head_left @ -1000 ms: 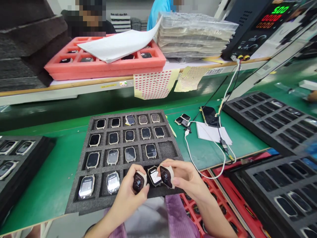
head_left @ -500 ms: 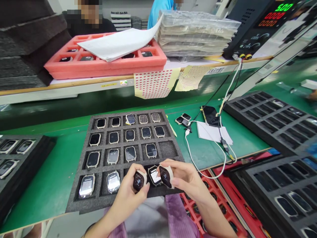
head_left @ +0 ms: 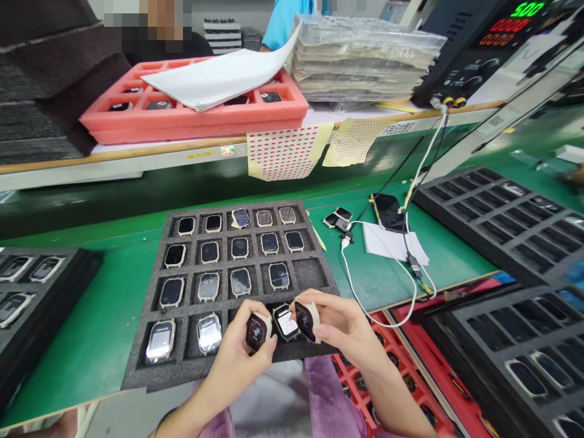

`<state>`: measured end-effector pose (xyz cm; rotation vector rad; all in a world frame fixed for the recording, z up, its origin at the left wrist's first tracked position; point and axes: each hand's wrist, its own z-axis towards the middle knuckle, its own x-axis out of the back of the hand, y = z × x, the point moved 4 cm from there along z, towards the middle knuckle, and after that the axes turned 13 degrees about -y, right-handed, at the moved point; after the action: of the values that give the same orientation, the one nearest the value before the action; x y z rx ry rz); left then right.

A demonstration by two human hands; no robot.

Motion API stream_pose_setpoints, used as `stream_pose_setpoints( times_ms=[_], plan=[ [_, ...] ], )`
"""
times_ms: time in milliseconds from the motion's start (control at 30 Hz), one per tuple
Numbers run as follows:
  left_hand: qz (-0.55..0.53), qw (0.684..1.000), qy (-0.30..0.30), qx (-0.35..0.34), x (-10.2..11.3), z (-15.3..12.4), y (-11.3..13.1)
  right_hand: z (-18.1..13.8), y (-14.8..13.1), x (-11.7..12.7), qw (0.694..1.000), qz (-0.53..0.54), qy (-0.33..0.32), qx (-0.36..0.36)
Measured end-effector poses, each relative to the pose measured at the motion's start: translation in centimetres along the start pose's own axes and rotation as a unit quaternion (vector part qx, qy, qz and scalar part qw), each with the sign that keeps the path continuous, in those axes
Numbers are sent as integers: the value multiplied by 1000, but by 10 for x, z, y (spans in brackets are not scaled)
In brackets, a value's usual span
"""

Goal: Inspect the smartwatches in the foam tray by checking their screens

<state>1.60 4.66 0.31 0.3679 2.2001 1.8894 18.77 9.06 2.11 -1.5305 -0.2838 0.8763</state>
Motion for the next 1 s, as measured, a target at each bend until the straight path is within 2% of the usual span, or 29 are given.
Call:
stream_pose_setpoints(
  times_ms=[267, 433, 633, 900, 1000],
  plan=[
    [33, 999, 17, -31, 3, -1, 4, -2, 1, 2, 1000, -16, 3, -1],
    [18, 1000, -2, -9, 0, 0, 4, -1, 0, 1, 1000, -13, -2, 11],
    [27, 1000, 2, -10, 1, 1, 5, -2, 0, 0, 1000, -13, -13, 12],
    [32, 999, 9, -29, 1, 0, 1, -3, -1, 0, 1000, -3, 2, 9],
    [0, 1000, 12, -14, 2, 0, -3, -2, 1, 0, 1000, 4, 11, 1]
  ],
)
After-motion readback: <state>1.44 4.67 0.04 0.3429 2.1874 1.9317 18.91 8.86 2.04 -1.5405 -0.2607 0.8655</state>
